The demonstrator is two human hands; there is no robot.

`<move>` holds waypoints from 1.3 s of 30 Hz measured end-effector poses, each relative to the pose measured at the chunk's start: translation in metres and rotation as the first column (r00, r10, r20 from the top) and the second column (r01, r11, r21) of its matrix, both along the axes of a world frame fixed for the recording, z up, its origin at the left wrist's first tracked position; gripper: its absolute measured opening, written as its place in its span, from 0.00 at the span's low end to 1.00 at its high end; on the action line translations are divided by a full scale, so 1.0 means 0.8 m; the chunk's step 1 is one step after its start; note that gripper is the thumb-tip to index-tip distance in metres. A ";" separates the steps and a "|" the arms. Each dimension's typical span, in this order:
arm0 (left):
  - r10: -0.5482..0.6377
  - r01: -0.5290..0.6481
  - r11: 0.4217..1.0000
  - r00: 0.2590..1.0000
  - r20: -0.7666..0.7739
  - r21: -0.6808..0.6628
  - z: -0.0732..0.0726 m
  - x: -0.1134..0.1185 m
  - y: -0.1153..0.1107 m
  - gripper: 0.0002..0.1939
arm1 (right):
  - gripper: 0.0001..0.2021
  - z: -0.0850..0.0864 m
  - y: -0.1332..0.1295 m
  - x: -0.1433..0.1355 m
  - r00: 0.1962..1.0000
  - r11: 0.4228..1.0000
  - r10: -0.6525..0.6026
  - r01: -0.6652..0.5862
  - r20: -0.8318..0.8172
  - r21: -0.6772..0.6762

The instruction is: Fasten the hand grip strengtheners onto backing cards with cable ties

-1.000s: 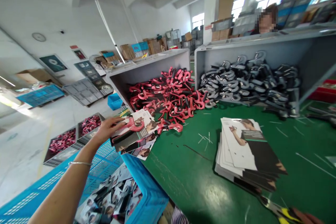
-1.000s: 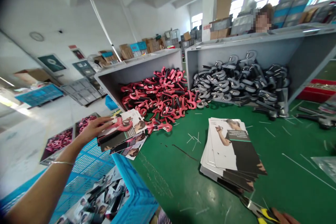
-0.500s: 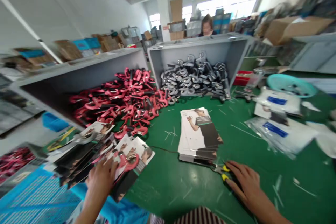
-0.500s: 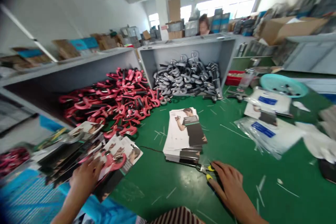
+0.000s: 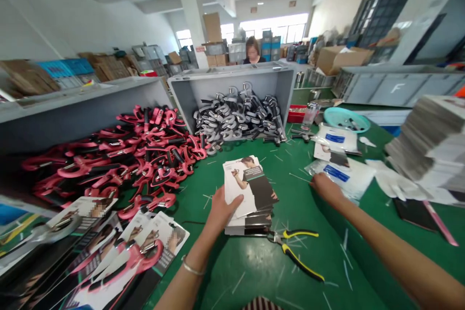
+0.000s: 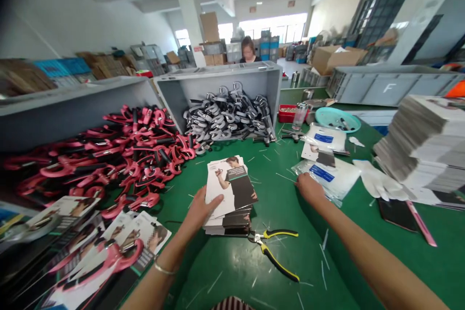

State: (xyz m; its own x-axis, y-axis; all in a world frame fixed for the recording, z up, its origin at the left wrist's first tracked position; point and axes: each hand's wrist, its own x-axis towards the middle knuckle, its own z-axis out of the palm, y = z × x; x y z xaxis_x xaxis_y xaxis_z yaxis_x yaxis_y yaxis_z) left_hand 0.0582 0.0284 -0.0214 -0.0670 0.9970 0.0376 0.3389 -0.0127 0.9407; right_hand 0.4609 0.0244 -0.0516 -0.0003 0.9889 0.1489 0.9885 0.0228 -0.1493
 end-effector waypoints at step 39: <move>0.146 0.055 0.971 0.640 0.754 -0.235 -0.008 -0.084 -0.040 0.24 | 0.12 0.075 0.042 -0.364 0.453 0.938 0.295 -0.305 -0.841 0.165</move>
